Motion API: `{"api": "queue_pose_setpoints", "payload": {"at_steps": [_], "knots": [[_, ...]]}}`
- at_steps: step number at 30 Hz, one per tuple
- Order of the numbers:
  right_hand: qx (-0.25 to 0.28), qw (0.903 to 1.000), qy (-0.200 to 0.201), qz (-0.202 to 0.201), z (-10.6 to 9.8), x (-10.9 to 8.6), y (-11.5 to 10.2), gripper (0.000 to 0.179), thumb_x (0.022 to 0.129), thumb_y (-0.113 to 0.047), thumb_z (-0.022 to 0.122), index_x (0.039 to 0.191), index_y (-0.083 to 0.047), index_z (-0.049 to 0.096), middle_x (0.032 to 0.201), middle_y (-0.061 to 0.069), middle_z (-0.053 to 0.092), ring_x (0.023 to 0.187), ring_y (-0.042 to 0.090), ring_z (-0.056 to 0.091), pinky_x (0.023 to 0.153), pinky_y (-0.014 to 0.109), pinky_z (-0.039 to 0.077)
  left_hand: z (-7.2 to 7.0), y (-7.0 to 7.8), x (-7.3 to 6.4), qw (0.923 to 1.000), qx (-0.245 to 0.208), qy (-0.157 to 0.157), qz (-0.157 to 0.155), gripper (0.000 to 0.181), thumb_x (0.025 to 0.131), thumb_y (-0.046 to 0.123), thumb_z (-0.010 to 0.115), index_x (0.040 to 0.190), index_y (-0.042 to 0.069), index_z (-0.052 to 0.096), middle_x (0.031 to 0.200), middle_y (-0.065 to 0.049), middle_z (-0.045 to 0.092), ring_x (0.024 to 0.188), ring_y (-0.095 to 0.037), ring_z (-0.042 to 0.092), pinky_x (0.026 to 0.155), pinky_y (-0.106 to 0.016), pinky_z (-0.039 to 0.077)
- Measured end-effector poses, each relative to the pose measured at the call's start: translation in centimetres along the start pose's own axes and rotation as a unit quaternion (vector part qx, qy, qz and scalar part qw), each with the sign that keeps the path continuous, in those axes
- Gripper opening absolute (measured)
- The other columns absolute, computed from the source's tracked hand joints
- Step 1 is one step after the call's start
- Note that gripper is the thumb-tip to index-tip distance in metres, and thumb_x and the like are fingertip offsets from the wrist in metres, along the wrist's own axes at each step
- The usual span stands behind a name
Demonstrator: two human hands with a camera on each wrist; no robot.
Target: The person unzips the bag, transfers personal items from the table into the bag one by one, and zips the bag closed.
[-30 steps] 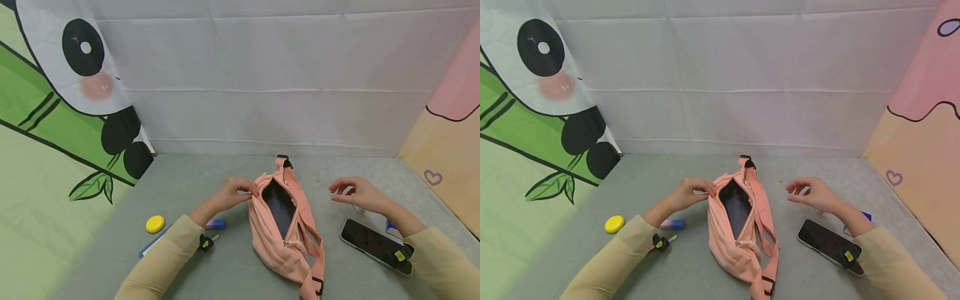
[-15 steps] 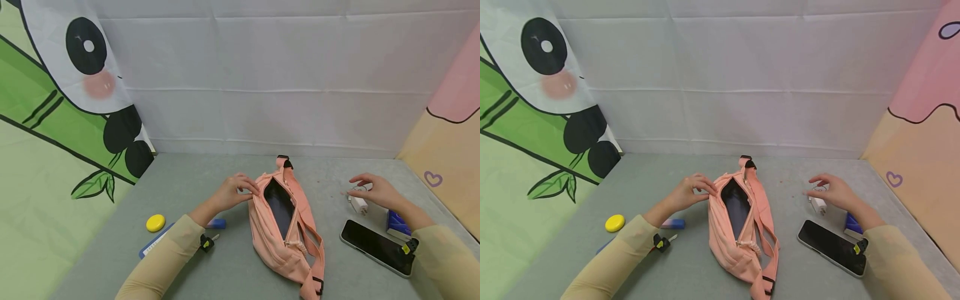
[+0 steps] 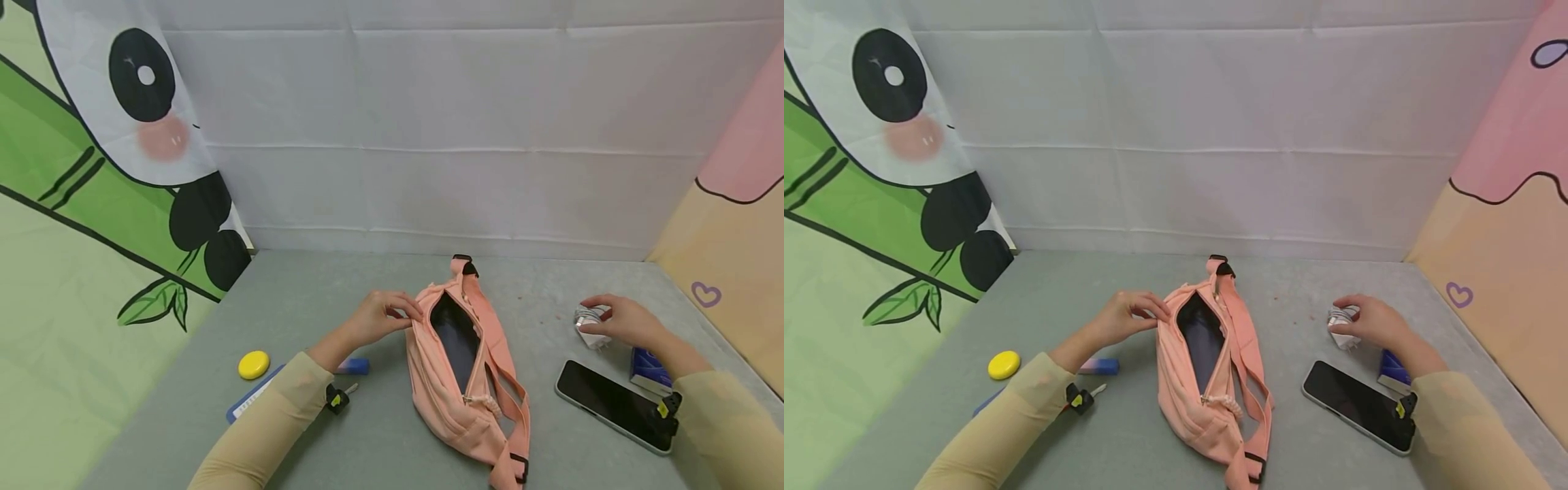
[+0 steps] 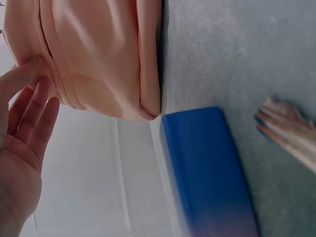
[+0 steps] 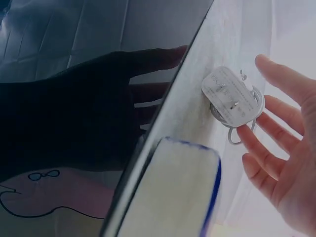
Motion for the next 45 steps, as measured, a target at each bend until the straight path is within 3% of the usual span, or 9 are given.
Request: {"api": "queue_pose_setpoints", "payload": {"at_steps": [10, 16, 21, 24, 30, 36, 45], "knots": [[-0.013, 0.9998, 0.009, -0.01, 0.8, 0.4, 0.9, 0.074, 0.078, -0.03, 0.083, 0.13, 0.011, 0.05, 0.117, 0.038, 0.054, 0.096, 0.045, 0.058, 0.077, 0.055, 0.048, 0.1, 0.3, -0.2, 0.9999, -0.002, 0.004, -0.01, 0.014, 0.084, -0.01, 0.07, 0.091, 0.001, 0.076, 0.1, -0.012, 0.07, 0.094, -0.025, 0.066, 0.073, -0.035, 0.057], [-0.013, 0.9995, 0.003, -0.029, 1.0, 0.5, 0.6, 0.071, 0.076, -0.024, 0.084, 0.127, 0.013, 0.052, 0.115, 0.036, 0.056, 0.095, 0.045, 0.058, 0.076, 0.053, 0.048, -0.4, 2.7, -0.3, 0.9999, 0.0, 0.0, -0.011, 0.013, 0.084, -0.012, 0.068, 0.09, -0.003, 0.074, 0.098, -0.016, 0.07, 0.093, -0.025, 0.066, 0.073, -0.036, 0.057], [-0.001, 0.999, 0.01, -0.044, 0.9, 0.7, -0.1, 0.063, 0.077, -0.019, 0.083, 0.125, 0.009, 0.054, 0.111, 0.033, 0.058, 0.095, 0.045, 0.058, 0.074, 0.049, 0.049, 0.2, 0.4, -0.3, 0.9999, -0.005, -0.001, -0.013, 0.013, 0.084, -0.011, 0.068, 0.091, -0.003, 0.075, 0.1, -0.016, 0.07, 0.094, -0.029, 0.065, 0.073, -0.038, 0.057], [0.002, 0.9989, 0.025, -0.039, 0.3, 0.8, -0.6, 0.061, 0.079, -0.021, 0.081, 0.126, 0.007, 0.055, 0.112, 0.032, 0.059, 0.097, 0.045, 0.057, 0.074, 0.047, 0.049, 0.2, -0.1, -0.4, 0.9999, -0.007, 0.002, -0.013, 0.014, 0.084, -0.01, 0.069, 0.092, -0.001, 0.075, 0.101, -0.014, 0.07, 0.095, -0.027, 0.065, 0.073, -0.037, 0.057], [0.014, 0.9977, 0.053, -0.04, -1.1, 0.8, -2.7, 0.056, 0.081, -0.024, 0.08, 0.124, 0.005, 0.058, 0.108, 0.026, 0.063, 0.101, 0.045, 0.058, 0.071, 0.04, 0.05, 0.0, -0.1, -0.3, 0.9998, -0.011, 0.004, -0.013, 0.014, 0.085, -0.006, 0.07, 0.093, 0.004, 0.076, 0.101, -0.01, 0.071, 0.096, -0.022, 0.066, 0.074, -0.032, 0.056], [0.016, 0.9973, 0.05, -0.051, -1.7, 0.9, -5.1, 0.057, 0.083, -0.026, 0.079, 0.127, 0.003, 0.058, 0.111, 0.026, 0.062, 0.104, 0.047, 0.057, 0.073, 0.044, 0.052, -0.1, -0.1, -0.1, 0.9999, -0.008, -0.001, -0.009, 0.016, 0.086, -0.005, 0.07, 0.093, 0.007, 0.077, 0.102, -0.005, 0.071, 0.097, -0.017, 0.066, 0.075, -0.029, 0.056], [0.046, 0.9926, 0.043, -0.103, -2.0, 0.7, -10.0, 0.053, 0.083, -0.019, 0.079, 0.128, 0.001, 0.058, 0.114, 0.023, 0.062, 0.108, 0.049, 0.057, 0.073, 0.041, 0.055, 0.2, 0.0, 0.0, 0.9997, -0.019, -0.007, -0.012, 0.016, 0.086, -0.008, 0.069, 0.092, 0.006, 0.076, 0.102, -0.006, 0.071, 0.097, -0.017, 0.065, 0.075, -0.028, 0.055]]}}
Point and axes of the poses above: each hand's wrist, its own x-axis towards the middle knuckle, its own z-axis out of the palm, y = z × x, the point moved 9 cm from there along x, towards the middle knuckle
